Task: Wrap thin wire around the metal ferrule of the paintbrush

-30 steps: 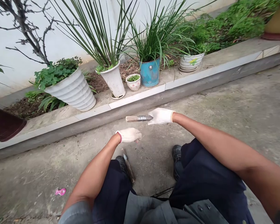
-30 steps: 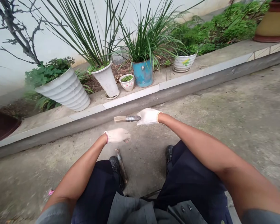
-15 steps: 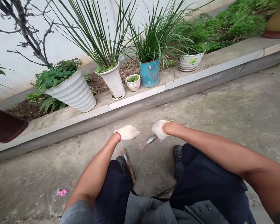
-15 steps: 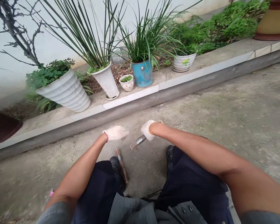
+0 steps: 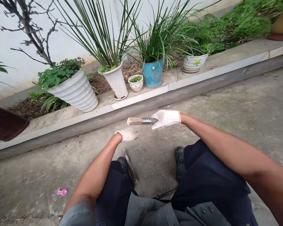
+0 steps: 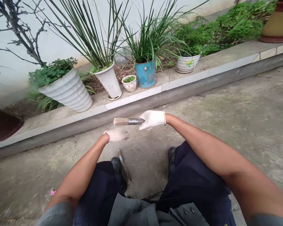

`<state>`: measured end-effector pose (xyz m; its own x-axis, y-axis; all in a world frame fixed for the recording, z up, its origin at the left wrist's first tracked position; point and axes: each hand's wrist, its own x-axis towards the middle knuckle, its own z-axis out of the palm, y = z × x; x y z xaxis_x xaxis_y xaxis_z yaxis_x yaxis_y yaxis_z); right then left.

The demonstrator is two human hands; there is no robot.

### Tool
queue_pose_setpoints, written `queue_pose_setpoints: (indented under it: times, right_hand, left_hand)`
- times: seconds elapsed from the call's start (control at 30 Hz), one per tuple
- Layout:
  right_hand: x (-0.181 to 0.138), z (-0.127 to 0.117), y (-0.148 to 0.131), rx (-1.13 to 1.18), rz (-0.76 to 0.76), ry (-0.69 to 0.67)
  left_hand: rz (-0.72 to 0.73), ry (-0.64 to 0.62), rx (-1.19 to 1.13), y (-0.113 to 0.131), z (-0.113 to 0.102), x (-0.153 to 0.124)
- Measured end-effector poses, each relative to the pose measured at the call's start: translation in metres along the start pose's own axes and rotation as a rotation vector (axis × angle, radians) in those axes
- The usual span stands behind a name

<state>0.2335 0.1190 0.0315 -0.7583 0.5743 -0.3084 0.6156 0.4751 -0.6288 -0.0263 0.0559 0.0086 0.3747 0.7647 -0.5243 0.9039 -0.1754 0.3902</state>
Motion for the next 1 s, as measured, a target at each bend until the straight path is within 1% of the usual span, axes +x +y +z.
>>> queue_pose_setpoints:
  times: [0.07, 0.13, 0.2, 0.23, 0.27, 0.3, 0.37, 0.4, 0.47, 0.53, 0.63, 0.7, 0.73, 0.8, 0.87, 0.93, 1.0]
  right_hand:
    - [-0.007, 0.005, -0.001, 0.14, -0.014, -0.202]
    - [-0.006, 0.017, 0.0, 0.14, -0.008, -0.406]
    - [0.002, 0.034, 0.002, 0.023, 0.034, -0.554]
    - [0.007, 0.041, 0.003, -0.066, 0.071, -0.588]
    - [0.013, 0.048, 0.004, -0.181, 0.1, -0.582]
    - [0.019, 0.053, 0.005, -0.298, 0.131, -0.543]
    - [0.03, 0.054, 0.008, -0.491, 0.19, -0.411]
    - [0.034, 0.051, 0.01, -0.544, 0.224, -0.335]
    - [0.04, 0.039, 0.015, -0.571, 0.287, -0.194]
    - [0.041, 0.025, 0.018, -0.536, 0.297, -0.066]
    - [0.033, 0.009, 0.017, -0.426, 0.221, 0.089]
    - [0.022, 0.002, 0.011, -0.274, 0.144, 0.14]
    - [0.015, 0.0, 0.007, -0.168, 0.102, 0.135]
    - [0.002, -0.002, 0.001, 0.065, 0.023, 0.047]
    - [-0.008, -0.002, -0.004, 0.228, -0.026, -0.118]
    - [-0.011, 0.005, -0.005, 0.254, -0.032, -0.326]
    - [-0.007, 0.018, -0.004, 0.172, 0.002, -0.509]
  left_hand:
    - [-0.011, 0.02, 0.009, -0.007, -0.005, 0.0]
    - [-0.032, 0.041, 0.058, -0.01, -0.008, 0.002]
    - [-0.057, 0.06, 0.133, -0.007, -0.01, 0.004]
    - [-0.063, 0.064, 0.168, -0.004, -0.01, 0.005]
    - [-0.059, 0.062, 0.194, 0.0, -0.009, 0.006]
    - [-0.044, 0.055, 0.207, 0.005, -0.008, 0.007]
    - [-0.002, 0.038, 0.218, 0.015, -0.003, 0.006]
    - [0.02, 0.026, 0.216, 0.02, 0.0, 0.006]
    - [0.06, -0.006, 0.203, 0.026, 0.006, 0.004]
    - [0.087, -0.026, 0.19, 0.028, 0.011, 0.003]
    - [0.077, -0.024, 0.154, 0.023, 0.013, 0.003]
    - [0.056, -0.022, 0.128, 0.017, 0.011, 0.002]
    - [0.05, -0.02, 0.121, 0.013, 0.009, 0.002]
    - [0.045, -0.012, 0.112, 0.007, 0.003, 0.001]
    - [0.041, 0.0, 0.107, 0.002, -0.003, 0.0]
    - [0.039, 0.011, 0.11, -0.002, -0.008, 0.001]
    - [0.023, 0.023, 0.119, -0.004, -0.01, 0.004]
